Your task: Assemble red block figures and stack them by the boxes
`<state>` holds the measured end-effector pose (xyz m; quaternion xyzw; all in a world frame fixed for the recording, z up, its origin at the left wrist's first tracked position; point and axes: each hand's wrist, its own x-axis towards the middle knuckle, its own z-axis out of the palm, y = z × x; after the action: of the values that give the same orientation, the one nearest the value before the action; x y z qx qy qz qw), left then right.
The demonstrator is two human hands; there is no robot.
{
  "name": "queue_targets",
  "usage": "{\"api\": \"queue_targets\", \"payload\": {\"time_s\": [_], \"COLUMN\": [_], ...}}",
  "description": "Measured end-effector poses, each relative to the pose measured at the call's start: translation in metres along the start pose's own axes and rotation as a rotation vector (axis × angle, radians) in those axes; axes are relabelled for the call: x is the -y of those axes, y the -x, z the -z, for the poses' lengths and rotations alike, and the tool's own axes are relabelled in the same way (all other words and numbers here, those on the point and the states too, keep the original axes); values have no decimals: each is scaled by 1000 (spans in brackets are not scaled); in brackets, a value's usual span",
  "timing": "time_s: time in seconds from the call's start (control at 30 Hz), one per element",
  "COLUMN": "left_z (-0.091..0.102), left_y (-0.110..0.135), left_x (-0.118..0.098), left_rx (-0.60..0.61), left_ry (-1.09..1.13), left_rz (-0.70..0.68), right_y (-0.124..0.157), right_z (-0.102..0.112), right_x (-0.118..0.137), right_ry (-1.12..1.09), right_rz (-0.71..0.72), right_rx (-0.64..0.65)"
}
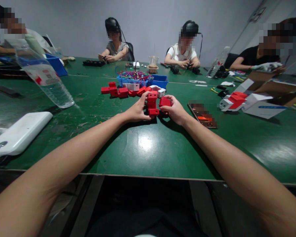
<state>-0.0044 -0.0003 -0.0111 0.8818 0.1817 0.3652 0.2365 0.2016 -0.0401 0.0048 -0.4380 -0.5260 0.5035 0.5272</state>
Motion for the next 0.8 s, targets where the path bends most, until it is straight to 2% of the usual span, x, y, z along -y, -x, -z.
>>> {"api": "queue_targets", "payload": {"time_s": [0.47,0.8], "left_z": [0,-1], "left_y": [0,1], "left_x": [0,5], "left_rx": [4,-7], "left_ry": [-14,-26], "left_rz": [26,-4], "right_y": [0,0], "right_z": [0,0], "right_x": [0,-1], "right_ry": [44,35], "right_rz": [3,13], "right_rx": [-5,-12]}}
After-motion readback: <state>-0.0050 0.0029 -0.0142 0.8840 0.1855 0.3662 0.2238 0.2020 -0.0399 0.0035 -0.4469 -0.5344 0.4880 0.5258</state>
